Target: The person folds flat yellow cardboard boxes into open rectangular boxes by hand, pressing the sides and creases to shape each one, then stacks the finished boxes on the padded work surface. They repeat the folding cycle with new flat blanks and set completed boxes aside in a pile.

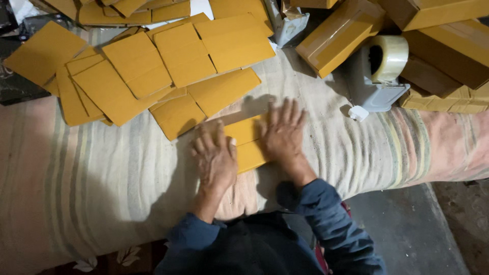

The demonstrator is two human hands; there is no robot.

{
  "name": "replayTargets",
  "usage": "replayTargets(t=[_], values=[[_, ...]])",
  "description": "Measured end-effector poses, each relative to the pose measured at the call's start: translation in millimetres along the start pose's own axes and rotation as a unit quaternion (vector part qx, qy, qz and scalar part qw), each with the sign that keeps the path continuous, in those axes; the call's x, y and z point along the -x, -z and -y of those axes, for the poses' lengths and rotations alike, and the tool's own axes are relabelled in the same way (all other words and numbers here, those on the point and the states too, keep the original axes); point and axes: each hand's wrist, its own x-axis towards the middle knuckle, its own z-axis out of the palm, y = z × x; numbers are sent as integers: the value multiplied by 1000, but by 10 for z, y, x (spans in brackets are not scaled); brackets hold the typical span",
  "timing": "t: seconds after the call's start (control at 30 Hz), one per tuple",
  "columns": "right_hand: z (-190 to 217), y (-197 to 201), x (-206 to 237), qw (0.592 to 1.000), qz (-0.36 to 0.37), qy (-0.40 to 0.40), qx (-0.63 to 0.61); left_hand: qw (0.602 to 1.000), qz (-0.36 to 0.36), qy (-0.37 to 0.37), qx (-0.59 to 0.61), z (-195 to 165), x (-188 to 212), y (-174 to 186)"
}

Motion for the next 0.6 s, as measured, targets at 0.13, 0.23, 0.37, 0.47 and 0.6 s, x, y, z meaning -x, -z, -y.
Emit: replayTargets(t=[0.13,0.23,0.37,0.47,0.6], values=[[380,27,150,996,84,34,-15,999,7,-21,24,-32,41,-33],[177,73,77,999,45,2,-3,1000,16,3,1,192,6,13],[-242,128,10,997,52,-55,3,995,7,96,10,446,-6,82],[-75,42,-13,999,21,1,37,998,15,66,-6,336,-104,26],[404,-121,-16,997,55,42,-24,999,9,-6,-37,1,-187,-143]])
